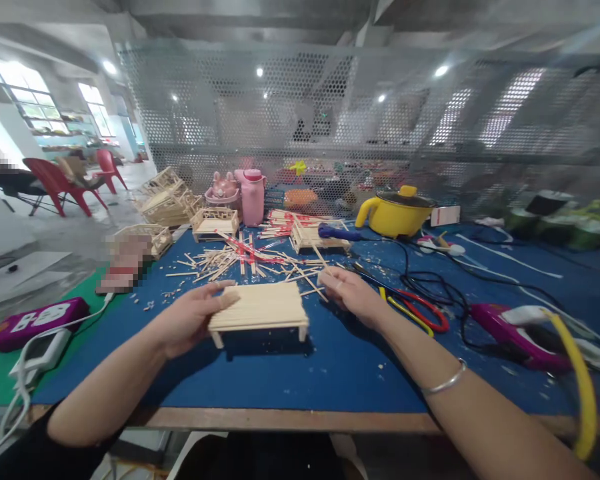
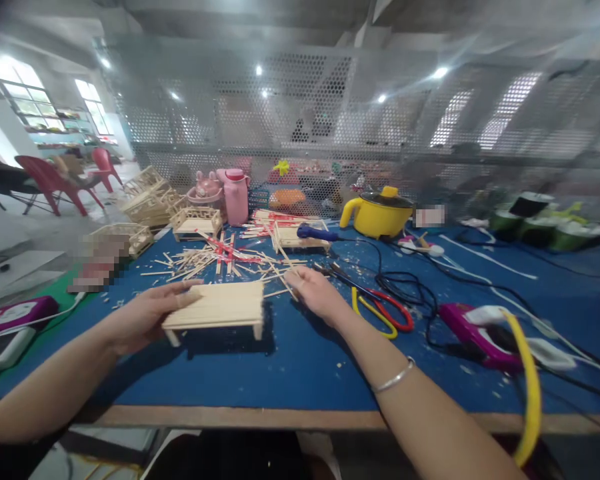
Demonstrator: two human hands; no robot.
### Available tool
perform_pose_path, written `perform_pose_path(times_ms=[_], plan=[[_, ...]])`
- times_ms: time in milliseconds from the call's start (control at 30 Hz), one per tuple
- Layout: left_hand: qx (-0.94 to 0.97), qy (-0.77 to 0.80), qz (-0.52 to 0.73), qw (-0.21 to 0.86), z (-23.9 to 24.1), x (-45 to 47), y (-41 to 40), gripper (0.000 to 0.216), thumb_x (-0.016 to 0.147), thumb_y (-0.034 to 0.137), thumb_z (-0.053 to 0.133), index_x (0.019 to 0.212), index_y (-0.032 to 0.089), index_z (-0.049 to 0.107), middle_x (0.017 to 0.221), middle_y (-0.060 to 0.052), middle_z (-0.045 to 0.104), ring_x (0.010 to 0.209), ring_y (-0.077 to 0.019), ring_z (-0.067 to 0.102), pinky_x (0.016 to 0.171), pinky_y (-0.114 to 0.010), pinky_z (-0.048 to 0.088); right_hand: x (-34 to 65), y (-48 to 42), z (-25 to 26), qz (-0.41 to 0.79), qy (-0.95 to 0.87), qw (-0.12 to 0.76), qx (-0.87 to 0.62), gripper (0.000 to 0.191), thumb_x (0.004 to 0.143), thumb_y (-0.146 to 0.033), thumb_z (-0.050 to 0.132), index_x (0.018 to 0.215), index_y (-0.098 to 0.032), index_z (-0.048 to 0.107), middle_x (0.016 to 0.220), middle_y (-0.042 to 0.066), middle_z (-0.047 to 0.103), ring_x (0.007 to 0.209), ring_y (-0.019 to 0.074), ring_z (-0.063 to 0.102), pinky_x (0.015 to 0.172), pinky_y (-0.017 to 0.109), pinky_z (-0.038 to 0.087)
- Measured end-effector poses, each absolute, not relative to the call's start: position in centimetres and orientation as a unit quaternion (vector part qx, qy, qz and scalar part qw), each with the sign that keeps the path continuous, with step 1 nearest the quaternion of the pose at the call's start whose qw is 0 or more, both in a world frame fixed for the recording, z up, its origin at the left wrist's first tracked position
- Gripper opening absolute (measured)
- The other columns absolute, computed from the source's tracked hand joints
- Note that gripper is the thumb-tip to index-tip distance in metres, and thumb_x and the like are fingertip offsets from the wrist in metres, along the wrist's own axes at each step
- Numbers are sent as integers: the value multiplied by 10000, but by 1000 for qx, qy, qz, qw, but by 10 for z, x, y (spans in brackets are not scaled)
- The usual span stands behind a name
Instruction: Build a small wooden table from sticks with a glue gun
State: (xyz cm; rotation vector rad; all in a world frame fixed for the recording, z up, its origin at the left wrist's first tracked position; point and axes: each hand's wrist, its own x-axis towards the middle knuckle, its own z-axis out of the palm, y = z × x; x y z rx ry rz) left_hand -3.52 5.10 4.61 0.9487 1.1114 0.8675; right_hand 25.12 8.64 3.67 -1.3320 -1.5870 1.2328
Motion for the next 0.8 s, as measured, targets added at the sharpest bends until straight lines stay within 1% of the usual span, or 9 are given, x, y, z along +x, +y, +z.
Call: perform_pose_path(times_ms=[100, 167, 267, 400, 467, 567, 600, 667, 800], plan=[[380, 484, 415, 670, 60, -63, 52, 374, 773, 158, 660, 1144, 132, 618, 824, -83, 711, 576, -137, 640, 464, -193, 504, 248, 86, 37, 573, -582, 283, -504, 301, 902, -397, 431, 688, -185, 452, 533, -24, 557, 355, 65, 421, 335, 161, 293], [377, 468, 435, 670, 66, -77, 51, 334, 764, 132, 659, 1098, 141, 649, 847, -83, 721, 603, -142, 658, 467, -180, 510, 240, 92, 36, 637, -553, 204, -497, 306, 927, -361, 389, 703, -174, 478, 649, 53, 666, 452, 125, 585, 363, 196, 408], [378, 464, 439, 670, 67, -77, 46, 380, 731, 140, 696, 1107, 160, 643, 862, -68, 727, 602, -145, 666, 456, -183, 509, 220, 113, 33, 676, -517, 152, -503, 346, 968, -330, 313, 714, -163, 477, 676, 85, 687, 571, 162, 670, 412, 211, 475], [426, 454, 382, 683, 58, -44, 43, 546, 691, 223, 761, 1196, 154, 568, 897, -85, 720, 654, -161, 673, 506, -211, 511, 201, 144, 34, 640, -537, 192, -515, 354, 988, -301, 274, 715, -166, 456, 653, 48, 661, 517, 111, 627, 390, 166, 434], [464, 425, 353, 693, 52, -27, 49, 578, 675, 271, 780, 1189, 135, 553, 845, -70, 711, 667, -152, 662, 547, -212, 502, 201, 150, 37, 619, -552, 211, -517, 343, 988, -298, 282, 722, -168, 457, 665, 29, 645, 459, 81, 571, 360, 150, 389], [503, 459, 326, 656, 41, -13, 66, 614, 625, 312, 807, 1152, 141, 543, 642, 9, 655, 490, -105, 568, 413, -172, 371, 217, 144, 47, 587, -578, 234, -516, 329, 972, -332, 344, 706, -171, 451, 554, -37, 528, 324, 33, 353, 302, 137, 244], [505, 475, 316, 648, 39, -11, 72, 584, 621, 329, 805, 1117, 144, 557, 609, 21, 639, 466, -102, 548, 398, -172, 344, 224, 139, 51, 576, -585, 242, -516, 316, 960, -354, 382, 706, -177, 442, 512, -69, 453, 310, 23, 268, 299, 133, 181], [495, 496, 301, 647, 34, -9, 85, 466, 638, 384, 778, 999, 146, 602, 574, 22, 622, 451, -105, 535, 396, -179, 329, 239, 126, 59, 553, -597, 260, -521, 281, 927, -400, 456, 739, -192, 433, 501, -102, 349, 331, 19, 193, 322, 128, 115], [469, 495, 299, 667, 31, -7, 102, 326, 674, 432, 726, 802, 143, 645, 554, 1, 621, 452, -116, 539, 415, -199, 335, 258, 102, 62, 469, -615, 327, -543, 354, 879, -561, 453, 794, -219, 416, 591, -88, 386, 402, 34, 219, 367, 147, 156]])
